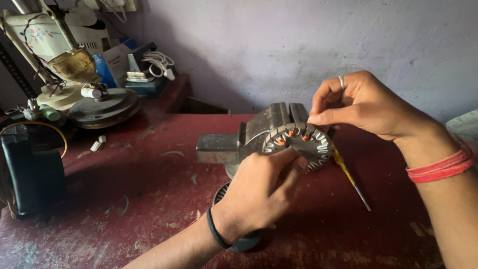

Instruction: The person winds copper wire around the slots of a motor armature held in a bench vise. They use a yellow-handled screwdriver to guide and pack the wire into the slots while pulling wire from a spool.

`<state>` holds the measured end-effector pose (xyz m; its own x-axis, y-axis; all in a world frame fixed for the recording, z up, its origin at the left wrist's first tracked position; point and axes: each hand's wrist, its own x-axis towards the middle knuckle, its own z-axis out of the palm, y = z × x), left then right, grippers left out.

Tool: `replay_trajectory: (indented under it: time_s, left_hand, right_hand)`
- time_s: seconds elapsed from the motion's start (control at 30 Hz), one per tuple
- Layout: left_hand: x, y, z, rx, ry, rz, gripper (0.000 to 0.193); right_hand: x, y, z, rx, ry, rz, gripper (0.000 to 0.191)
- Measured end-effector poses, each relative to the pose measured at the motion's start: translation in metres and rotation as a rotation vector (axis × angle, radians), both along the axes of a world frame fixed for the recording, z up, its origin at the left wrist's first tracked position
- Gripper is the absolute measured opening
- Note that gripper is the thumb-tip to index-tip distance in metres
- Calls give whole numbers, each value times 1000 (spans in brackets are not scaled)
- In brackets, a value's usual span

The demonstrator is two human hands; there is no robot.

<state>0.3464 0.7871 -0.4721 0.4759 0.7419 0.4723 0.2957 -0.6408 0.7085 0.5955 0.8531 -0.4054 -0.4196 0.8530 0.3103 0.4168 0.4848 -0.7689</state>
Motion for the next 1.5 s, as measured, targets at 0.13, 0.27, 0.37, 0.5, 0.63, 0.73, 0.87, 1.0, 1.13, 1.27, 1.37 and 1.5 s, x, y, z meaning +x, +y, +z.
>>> replay_trajectory:
  time_s: [0.13, 0.27, 0.37, 0.5, 0.63, 0.73, 0.87, 1.0, 1.13, 1.27, 1.37, 1.5]
  left_hand:
    - [0, 0, 0, 29, 14, 0, 29]
    - [-3, 0, -2, 106, -17, -32, 22]
    - [-3, 1, -5, 110, 17, -33, 21]
    - [-3, 2, -8, 66, 71, -14, 22]
    - [-4, 4, -8, 88, 92, -41, 21]
    - [-4, 4, -8, 69, 136, -60, 24]
    - [-5, 3, -7, 90, 169, -73, 29]
    - [-6, 3, -7, 116, 158, -115, 29]
    - [-6, 3, -9, 95, 139, -90, 26]
    - [-3, 3, -10, 149, 48, -15, 18]
    - [-2, 4, -8, 84, 1, 32, 21]
    - [-2, 3, -5, -9, 33, 21, 24]
  right_hand:
    - [1, 7, -6, -21, 23, -2, 14]
    - [1, 12, -11, -77, 48, -28, 18]
    - [1, 15, -14, -136, 88, -2, 19]
    - [-2, 18, -17, -232, 134, 15, 19]
    - [-4, 17, -16, -254, 132, -16, 18]
    - [-6, 16, -15, -254, 113, -46, 20]
    - [-10, 13, -12, -199, 87, -61, 20]
    - [-8, 5, 0, -177, 45, -200, 20]
    - [-3, -12, 17, -14, -68, 22, 22]
    - [-7, -21, 23, 16, -313, -19, 30]
    - [-14, -22, 19, -62, -394, -106, 35]
    - [-17, -21, 16, -66, -312, -45, 34]
